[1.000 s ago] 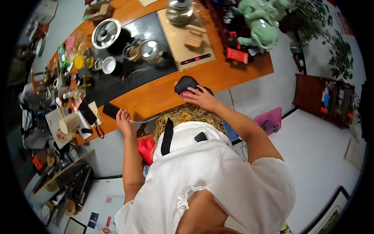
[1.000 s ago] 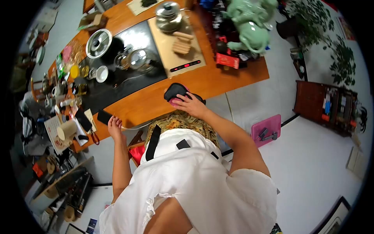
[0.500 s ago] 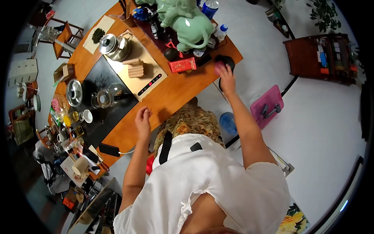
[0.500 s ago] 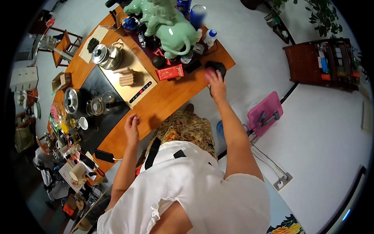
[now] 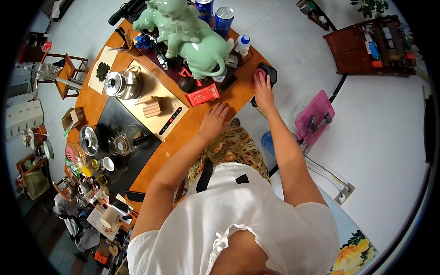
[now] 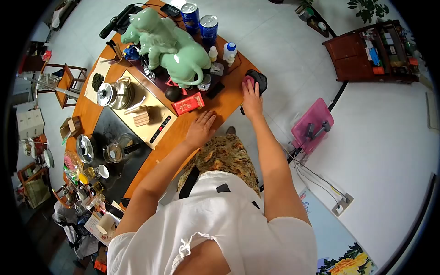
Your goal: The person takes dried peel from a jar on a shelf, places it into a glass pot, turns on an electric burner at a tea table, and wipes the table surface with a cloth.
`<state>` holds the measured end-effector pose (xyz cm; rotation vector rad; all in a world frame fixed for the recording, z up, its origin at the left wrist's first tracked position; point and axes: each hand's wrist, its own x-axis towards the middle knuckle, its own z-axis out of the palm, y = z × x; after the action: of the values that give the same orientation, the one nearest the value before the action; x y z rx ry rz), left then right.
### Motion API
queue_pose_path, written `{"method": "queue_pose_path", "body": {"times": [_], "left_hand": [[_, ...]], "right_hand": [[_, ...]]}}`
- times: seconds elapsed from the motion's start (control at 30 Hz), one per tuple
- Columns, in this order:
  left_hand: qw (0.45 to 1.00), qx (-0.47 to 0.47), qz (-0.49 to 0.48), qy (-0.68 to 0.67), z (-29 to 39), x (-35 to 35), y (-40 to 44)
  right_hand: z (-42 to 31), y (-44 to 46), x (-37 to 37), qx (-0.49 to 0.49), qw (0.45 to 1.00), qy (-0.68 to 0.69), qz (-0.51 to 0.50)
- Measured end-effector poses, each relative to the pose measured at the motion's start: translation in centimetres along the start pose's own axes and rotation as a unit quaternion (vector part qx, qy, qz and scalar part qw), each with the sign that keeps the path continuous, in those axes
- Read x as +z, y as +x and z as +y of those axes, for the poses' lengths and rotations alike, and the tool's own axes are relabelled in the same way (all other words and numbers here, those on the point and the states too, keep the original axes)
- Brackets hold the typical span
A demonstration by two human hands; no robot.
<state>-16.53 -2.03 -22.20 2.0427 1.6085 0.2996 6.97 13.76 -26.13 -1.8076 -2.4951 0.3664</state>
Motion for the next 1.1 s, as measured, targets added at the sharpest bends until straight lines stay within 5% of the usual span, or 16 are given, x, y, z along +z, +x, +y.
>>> {"method": "queue_pose_path", "body": {"times": [0.27,0.37,0.4,0.43,0.47,0.57,0.87,1.1], "left_hand": [[0.999,-0.033,-0.024,0.010,2.9,3.2,3.6],[0.998,-0.054,0.015,0.008,4.9,4.0,6.9],[0.997,-0.057,0.037,0.033,5.5,4.3,8.4],[0.995,-0.063,0.056,0.060,6.0,4.7,9.5],[0.993,-0.077,0.060,0.062,6.8,4.9,10.5],[0.984,-0.114,0.050,0.128,7.7,6.4,12.4],[0.975,-0.164,-0.059,0.140,9.9,4.1,13.3],[0.957,-0.241,-0.088,0.135,12.4,2.7,14.6]], "right_hand": [[3.4,8.5,-1.7,-0.024,1.000,-0.003,-0.004],[5.4,13.5,-1.8,0.125,0.940,0.288,-0.132],[7.0,13.2,0.4,-0.029,0.974,0.224,0.000],[8.1,13.6,0.5,-0.061,0.964,0.258,-0.016],[8.1,13.3,-2.9,-0.033,0.963,0.237,-0.125],[10.8,10.3,-1.7,-0.045,0.965,0.248,-0.071],[15.3,8.4,-4.1,-0.004,0.870,0.432,-0.238],[17.1,11.6,-2.1,-0.174,0.893,0.367,-0.192]]}}
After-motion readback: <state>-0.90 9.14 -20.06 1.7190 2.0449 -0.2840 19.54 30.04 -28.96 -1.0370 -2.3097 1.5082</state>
